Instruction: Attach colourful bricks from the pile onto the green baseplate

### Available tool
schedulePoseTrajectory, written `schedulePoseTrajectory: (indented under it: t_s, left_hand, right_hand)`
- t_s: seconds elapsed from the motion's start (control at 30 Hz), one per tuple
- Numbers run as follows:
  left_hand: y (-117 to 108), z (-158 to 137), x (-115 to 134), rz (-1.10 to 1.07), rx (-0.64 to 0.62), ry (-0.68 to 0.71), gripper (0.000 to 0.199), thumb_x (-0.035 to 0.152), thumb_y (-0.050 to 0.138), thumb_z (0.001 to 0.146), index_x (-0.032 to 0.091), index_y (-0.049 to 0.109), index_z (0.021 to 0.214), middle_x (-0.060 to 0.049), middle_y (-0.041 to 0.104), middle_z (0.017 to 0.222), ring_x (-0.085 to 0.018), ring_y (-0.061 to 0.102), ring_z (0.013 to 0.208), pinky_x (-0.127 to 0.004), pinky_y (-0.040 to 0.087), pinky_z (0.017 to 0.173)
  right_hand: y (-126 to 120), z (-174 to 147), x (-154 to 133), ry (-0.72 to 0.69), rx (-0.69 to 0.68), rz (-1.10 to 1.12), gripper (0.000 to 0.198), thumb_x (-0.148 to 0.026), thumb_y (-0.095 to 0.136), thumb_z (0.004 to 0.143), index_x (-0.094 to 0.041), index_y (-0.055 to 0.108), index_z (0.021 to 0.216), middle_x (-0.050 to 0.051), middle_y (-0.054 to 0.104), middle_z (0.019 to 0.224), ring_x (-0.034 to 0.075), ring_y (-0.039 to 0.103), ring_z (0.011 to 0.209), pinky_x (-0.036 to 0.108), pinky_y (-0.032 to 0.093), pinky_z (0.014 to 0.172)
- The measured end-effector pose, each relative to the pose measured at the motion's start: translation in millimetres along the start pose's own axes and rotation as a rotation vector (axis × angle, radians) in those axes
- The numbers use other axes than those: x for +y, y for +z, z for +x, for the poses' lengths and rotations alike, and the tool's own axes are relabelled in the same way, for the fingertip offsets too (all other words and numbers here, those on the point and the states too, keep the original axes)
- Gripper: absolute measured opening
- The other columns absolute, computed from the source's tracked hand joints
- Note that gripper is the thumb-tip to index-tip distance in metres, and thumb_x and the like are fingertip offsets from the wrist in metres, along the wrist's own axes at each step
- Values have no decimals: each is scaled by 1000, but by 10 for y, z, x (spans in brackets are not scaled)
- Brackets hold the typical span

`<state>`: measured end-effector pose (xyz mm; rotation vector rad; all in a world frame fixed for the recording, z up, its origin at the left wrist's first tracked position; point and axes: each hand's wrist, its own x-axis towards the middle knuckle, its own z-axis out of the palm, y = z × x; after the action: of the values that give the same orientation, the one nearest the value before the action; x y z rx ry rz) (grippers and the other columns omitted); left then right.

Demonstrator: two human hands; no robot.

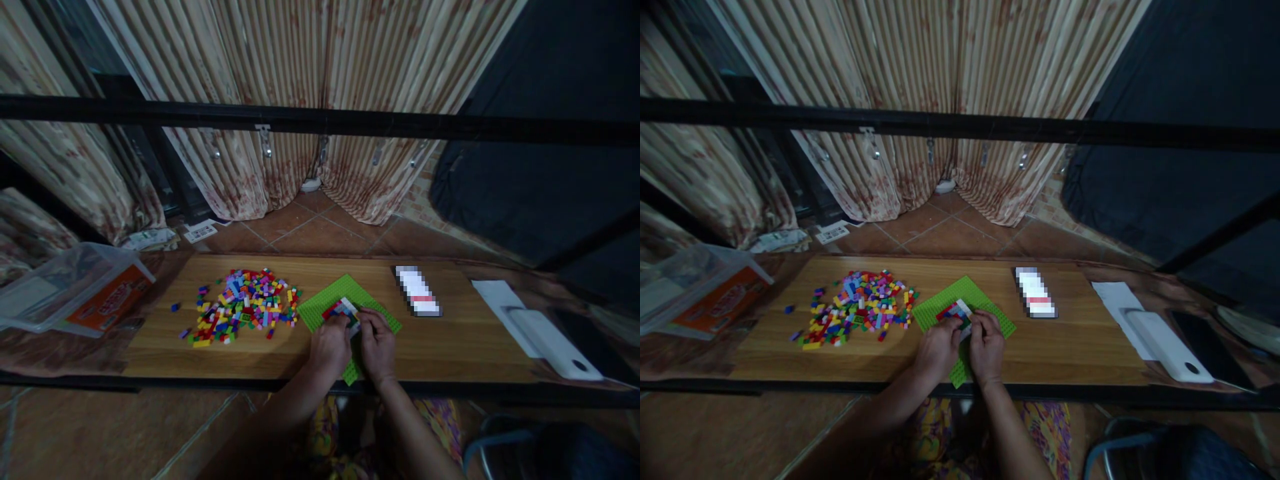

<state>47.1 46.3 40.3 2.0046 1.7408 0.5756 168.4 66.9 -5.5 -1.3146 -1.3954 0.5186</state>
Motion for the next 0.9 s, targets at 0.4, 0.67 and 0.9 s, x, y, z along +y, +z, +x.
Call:
schedulePoseTrajectory:
  t_s: [0.4,0.67,0.9]
  left_hand:
    - [87,-160,-89,35,-47,118,43,14,34,90,17,45,132,-10,56,115,-20,59,97,-31,51,84]
    - [154,-245,-24,-19,-13,57,46,18,37,90,15,39,137,-14,50,126,-23,54,108,-34,46,95]
    - [118,-210,-57,-67,7,57,43,17,34,91,14,41,134,-12,54,119,-22,56,105,-34,48,93]
  right_hand:
    - [1,-6,47,-2,0,-18,27,-33,47,87,-18,69,86,9,68,98,22,60,94,40,46,88]
    - [-7,-5,39,4,-13,-22,27,-34,47,87,-18,69,86,10,67,97,22,60,94,40,46,88]
    - [4,-12,11,-19,-19,-56,29,-35,45,88,-18,68,87,9,67,98,22,59,95,41,45,89]
